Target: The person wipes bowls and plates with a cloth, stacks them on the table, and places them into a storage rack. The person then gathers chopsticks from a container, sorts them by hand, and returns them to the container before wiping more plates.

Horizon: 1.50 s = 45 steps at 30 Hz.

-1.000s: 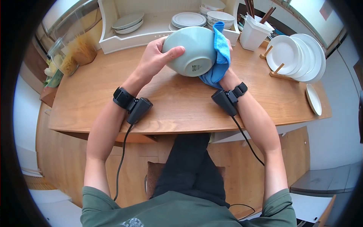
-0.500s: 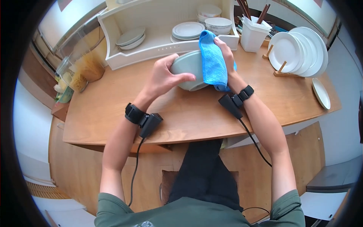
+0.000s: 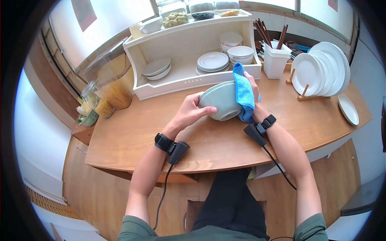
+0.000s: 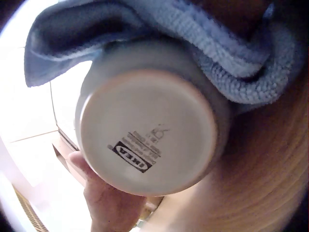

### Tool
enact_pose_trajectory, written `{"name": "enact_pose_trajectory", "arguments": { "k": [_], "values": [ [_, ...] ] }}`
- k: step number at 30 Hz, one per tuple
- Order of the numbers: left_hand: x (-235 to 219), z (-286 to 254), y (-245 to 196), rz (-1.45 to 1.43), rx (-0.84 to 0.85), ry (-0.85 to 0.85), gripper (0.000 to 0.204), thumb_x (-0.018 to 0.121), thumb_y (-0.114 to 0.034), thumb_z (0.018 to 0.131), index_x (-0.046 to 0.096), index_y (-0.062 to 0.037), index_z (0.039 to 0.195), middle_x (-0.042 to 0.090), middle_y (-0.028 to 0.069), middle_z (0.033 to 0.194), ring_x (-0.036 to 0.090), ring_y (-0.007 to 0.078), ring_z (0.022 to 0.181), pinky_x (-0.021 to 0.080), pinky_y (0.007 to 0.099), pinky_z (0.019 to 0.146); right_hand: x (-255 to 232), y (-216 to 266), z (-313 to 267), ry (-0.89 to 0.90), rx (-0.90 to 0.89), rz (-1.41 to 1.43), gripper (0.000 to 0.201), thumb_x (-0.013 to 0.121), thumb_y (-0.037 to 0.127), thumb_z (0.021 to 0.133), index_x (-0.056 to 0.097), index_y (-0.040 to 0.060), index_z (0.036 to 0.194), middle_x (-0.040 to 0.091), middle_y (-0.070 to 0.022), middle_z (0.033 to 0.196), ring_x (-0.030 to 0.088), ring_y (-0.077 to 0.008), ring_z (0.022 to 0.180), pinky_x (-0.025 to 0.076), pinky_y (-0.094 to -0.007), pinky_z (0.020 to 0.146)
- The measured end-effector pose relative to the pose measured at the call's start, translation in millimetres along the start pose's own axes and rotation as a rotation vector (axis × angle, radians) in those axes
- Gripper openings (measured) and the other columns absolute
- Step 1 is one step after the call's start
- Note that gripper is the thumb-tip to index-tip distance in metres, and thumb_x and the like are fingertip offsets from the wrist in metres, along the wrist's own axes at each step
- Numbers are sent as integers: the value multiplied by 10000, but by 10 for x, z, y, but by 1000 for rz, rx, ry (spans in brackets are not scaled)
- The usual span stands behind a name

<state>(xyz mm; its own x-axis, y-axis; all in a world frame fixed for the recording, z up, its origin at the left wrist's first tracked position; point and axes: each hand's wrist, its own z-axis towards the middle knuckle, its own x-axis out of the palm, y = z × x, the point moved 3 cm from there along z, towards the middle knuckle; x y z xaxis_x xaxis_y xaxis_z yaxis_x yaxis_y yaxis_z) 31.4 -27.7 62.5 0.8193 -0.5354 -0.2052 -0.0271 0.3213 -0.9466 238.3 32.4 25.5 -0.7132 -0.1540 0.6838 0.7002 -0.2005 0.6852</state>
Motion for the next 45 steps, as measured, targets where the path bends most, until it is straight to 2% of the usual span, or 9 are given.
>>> {"name": "enact_pose_trajectory", "arguments": {
  "k": [7, 13, 21, 26, 30, 35, 38, 44, 45],
  "values": [
    [-19, -5, -23, 288, 76, -15, 389, 796, -236, 750, 605, -3, 995, 630, 19, 888, 547, 85, 839, 455, 249, 763, 93, -4, 12, 78, -274, -410, 427, 453, 313, 971, 486, 44, 641, 420, 46, 603, 366, -42, 571, 305, -250, 496],
    [-41, -9, -64, 357, 80, -52, 351, 805, -241, 733, 610, -10, 912, 609, 18, 796, 528, 74, 776, 444, 261, 704, 246, 129, -172, 89, -491, -746, 471, 449, 345, 962, 418, 15, 627, 347, 17, 573, 334, -77, 581, 288, -311, 491],
    [11, -43, -218, 873, 373, -35, 386, 749, -108, 662, 609, -22, 1011, 628, 183, 956, 572, 362, 887, 460, 406, 794, 493, 191, -378, 227, -603, -983, 385, 463, 289, 937, 546, -24, 729, 483, -199, 586, 483, -267, 512, 386, -376, 522],
    [6, -32, -198, 831, 418, -37, 340, 692, -62, 671, 607, -21, 998, 624, 183, 956, 575, 364, 923, 459, 426, 826, 571, 214, -397, 294, -637, -1028, 337, 473, 251, 928, 548, -14, 733, 480, -212, 599, 493, -311, 512, 389, -386, 517],
    [47, -34, -202, 806, 400, -2, 312, 706, -71, 672, 589, -6, 953, 616, 176, 908, 582, 348, 873, 475, 401, 765, 535, 200, -368, 190, -593, -934, 402, 473, 252, 927, 482, -19, 629, 401, -186, 543, 412, -214, 469, 357, -374, 495],
    [17, -21, -243, 681, 337, -148, 375, 765, -99, 679, 593, 0, 996, 636, 130, 921, 604, 247, 867, 472, 330, 783, 317, 101, -206, 115, -465, -689, 480, 465, 279, 955, 349, 17, 569, 320, 32, 529, 297, -67, 515, 250, -312, 456],
    [-83, 9, -162, 602, 284, -139, 420, 813, -183, 674, 598, -1, 986, 643, 114, 898, 609, 208, 851, 469, 318, 777, 113, 0, -46, 101, -410, -555, 483, 465, 287, 957, 339, 19, 574, 330, 51, 535, 295, -61, 519, 241, -304, 457],
    [-50, -24, -122, 690, 217, 7, 407, 823, -223, 673, 616, 1, 944, 644, 110, 872, 607, 207, 768, 477, 321, 731, 233, 157, -192, 111, -581, -808, 464, 460, 283, 953, 405, -17, 603, 343, -72, 514, 327, -112, 509, 282, -348, 469],
    [-49, -14, -125, 689, 235, 20, 434, 817, -232, 674, 610, 9, 970, 641, 136, 891, 604, 243, 789, 476, 337, 714, 317, 212, -271, 162, -626, -912, 412, 462, 263, 944, 473, -19, 644, 395, -157, 534, 397, -220, 470, 329, -384, 488]
  ]
}}
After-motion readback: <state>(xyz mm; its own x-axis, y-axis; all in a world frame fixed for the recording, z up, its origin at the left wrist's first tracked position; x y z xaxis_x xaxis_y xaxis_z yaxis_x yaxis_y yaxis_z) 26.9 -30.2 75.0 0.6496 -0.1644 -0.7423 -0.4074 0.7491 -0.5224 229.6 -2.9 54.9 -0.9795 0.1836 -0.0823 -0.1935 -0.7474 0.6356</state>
